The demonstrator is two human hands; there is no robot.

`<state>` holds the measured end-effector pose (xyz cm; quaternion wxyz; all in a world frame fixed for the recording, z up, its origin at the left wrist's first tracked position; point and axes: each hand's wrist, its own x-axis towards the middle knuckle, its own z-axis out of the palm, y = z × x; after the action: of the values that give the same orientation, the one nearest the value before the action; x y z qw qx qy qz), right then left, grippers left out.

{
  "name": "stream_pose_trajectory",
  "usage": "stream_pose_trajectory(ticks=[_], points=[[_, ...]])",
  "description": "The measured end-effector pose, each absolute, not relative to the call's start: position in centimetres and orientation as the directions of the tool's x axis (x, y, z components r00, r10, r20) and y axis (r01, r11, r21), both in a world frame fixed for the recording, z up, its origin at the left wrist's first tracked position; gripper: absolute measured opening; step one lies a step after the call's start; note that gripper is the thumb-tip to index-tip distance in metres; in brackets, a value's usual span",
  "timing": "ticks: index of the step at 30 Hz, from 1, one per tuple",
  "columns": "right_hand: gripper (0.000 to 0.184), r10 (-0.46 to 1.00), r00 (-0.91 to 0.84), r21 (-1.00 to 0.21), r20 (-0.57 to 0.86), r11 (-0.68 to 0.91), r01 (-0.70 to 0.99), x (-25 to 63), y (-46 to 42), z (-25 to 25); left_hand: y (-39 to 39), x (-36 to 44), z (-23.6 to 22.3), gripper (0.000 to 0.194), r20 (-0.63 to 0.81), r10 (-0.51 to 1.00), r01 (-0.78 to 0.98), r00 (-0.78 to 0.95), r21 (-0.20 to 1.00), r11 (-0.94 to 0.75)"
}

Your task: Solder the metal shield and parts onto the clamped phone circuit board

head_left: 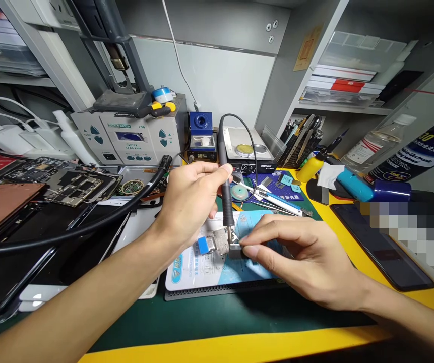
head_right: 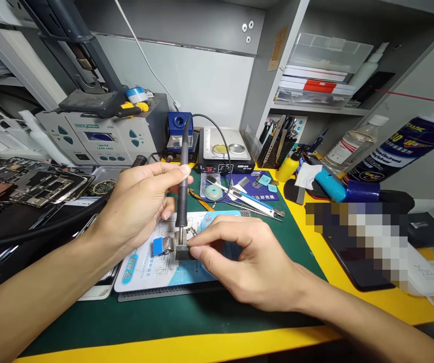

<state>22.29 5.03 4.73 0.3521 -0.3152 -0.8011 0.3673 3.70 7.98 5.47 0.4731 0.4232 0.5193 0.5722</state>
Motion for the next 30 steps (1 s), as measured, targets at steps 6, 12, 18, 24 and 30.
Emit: stream_pose_trajectory(ticks=[6,12,18,24,30], points=[[0.006,0.857,-0.434,-0.874,0.279,0.414,0.255,22.4,5.1,5.0,8.0,3.6,5.4,0.017,-0.002,0.979,-0.098,-0.204,0.995,-0.018],[0.007,0.831,-0.435,-0.839,0.346,0.481,0.253,22.1,5.2,4.4,8.0,3.6,5.5,0.017,-0.013,0.979,-0.098,-0.202,0.995,-0.007],[0.008,0.785,-0.544,-0.834,0.296,0.49,0.253,22.3,4.9,4.8,7.9,3.7,5.6,0.017,-0.01,0.978,-0.099,-0.206,0.995,-0.011],[0.008,0.831,-0.435,-0.843,0.348,0.48,0.243,22.2,5.0,4.4,8.0,3.8,5.5,0.018,-0.014,0.978,-0.097,-0.21,0.995,-0.007],[0.011,0.782,-0.454,-0.79,0.428,0.567,0.232,22.1,5.1,3.9,7.9,3.8,5.4,0.017,-0.01,0.977,-0.101,-0.211,0.995,-0.011]])
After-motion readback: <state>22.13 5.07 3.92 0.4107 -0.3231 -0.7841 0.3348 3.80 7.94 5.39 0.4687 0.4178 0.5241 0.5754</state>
